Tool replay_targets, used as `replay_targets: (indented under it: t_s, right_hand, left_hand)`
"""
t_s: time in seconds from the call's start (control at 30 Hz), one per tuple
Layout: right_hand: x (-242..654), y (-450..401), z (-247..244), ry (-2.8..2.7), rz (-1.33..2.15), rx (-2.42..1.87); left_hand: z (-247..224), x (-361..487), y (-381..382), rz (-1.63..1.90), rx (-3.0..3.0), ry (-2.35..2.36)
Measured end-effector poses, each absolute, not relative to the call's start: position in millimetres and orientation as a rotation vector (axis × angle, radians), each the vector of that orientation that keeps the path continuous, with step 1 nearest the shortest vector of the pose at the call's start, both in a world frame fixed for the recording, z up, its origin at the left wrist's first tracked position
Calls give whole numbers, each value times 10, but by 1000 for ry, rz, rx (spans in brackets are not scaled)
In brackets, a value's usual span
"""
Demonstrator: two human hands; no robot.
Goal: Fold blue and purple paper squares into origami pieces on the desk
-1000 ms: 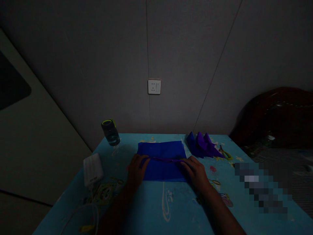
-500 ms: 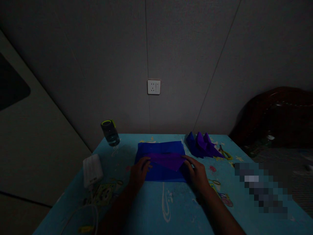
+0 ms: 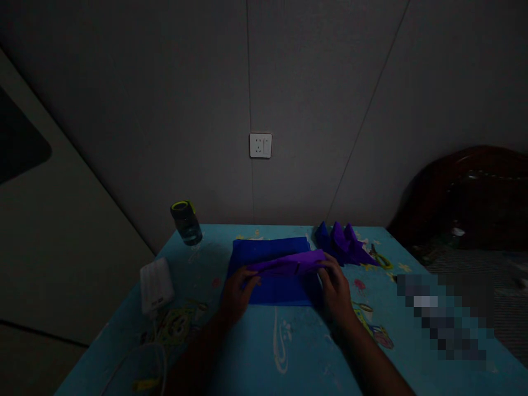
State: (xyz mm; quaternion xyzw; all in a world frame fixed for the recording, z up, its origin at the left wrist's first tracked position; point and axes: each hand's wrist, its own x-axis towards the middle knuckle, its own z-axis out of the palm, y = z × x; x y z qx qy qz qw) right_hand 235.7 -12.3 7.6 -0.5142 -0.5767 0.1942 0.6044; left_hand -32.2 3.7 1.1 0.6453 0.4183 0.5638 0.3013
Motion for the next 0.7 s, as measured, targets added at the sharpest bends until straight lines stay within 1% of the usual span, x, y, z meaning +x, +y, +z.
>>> replay_targets:
  t_s: [0.27,0.5,0.7]
  right_hand:
    - [2243,-150,141,-1196,652,-1254]
    - [2270,-118,158,-1154,618,-1249]
    - [2255,-114,201,-1004,646,-1269]
  left_hand:
    - [70,-232,80,1528,1375,1129]
    - [88,-228,127,1475,1222,1129]
    - [146,-216,126,1470,1248,1138]
